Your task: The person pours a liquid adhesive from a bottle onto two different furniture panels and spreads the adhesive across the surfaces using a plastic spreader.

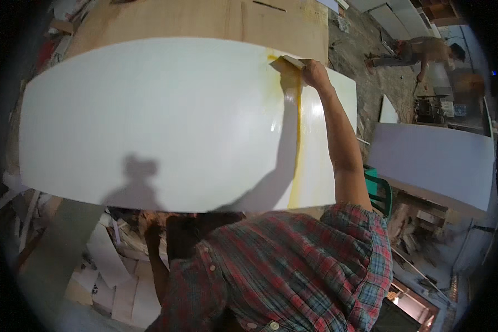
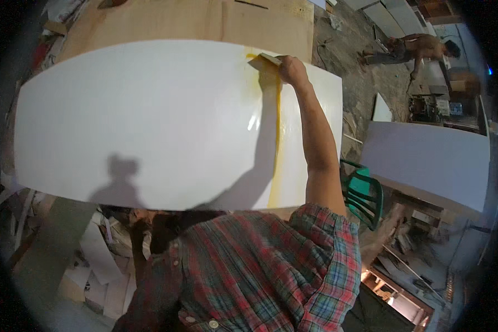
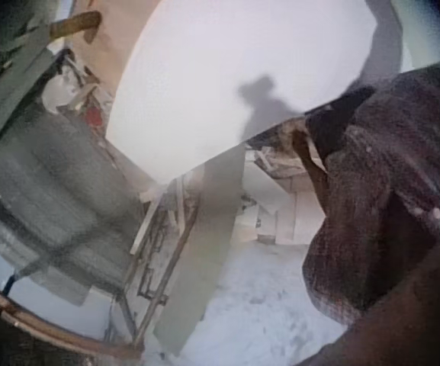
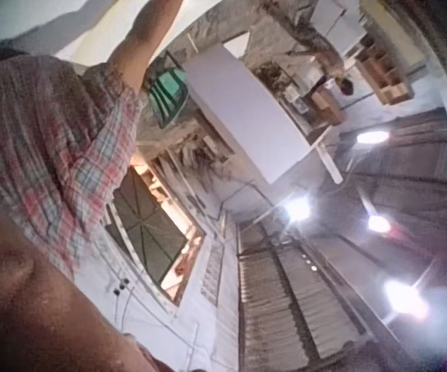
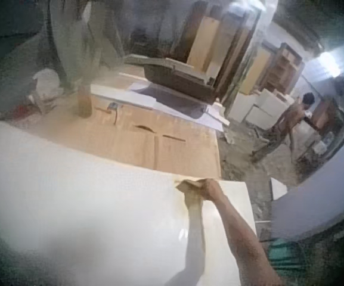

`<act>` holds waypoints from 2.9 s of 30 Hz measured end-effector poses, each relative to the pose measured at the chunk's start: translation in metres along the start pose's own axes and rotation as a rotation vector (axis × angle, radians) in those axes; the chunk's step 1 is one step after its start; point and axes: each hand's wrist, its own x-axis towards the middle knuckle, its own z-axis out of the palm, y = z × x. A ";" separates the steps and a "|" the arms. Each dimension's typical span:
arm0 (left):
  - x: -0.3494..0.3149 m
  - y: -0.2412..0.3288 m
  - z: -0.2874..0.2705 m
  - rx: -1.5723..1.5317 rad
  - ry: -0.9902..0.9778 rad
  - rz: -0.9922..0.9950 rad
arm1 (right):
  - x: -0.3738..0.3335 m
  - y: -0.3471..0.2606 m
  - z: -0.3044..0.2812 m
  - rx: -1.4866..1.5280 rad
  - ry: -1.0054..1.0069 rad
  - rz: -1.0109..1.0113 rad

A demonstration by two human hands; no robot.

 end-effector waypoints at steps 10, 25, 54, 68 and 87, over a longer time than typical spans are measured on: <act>0.019 -0.023 -0.017 0.019 -0.148 0.210 | -0.253 -0.050 -0.032 -0.068 -0.403 0.148; 0.023 -0.097 -0.089 -0.219 -0.095 -0.095 | -0.466 -0.150 -0.074 0.625 -0.206 0.429; -0.006 0.043 -0.085 -0.262 0.099 -0.294 | 0.005 -0.115 0.036 0.041 0.179 -0.191; 0.036 0.057 -0.064 -0.063 0.038 -0.157 | -0.137 -0.232 -0.013 0.184 -0.218 -0.280; -0.008 -0.012 -0.080 -0.203 0.015 -0.280 | -0.029 -0.102 -0.003 0.012 -0.097 -0.045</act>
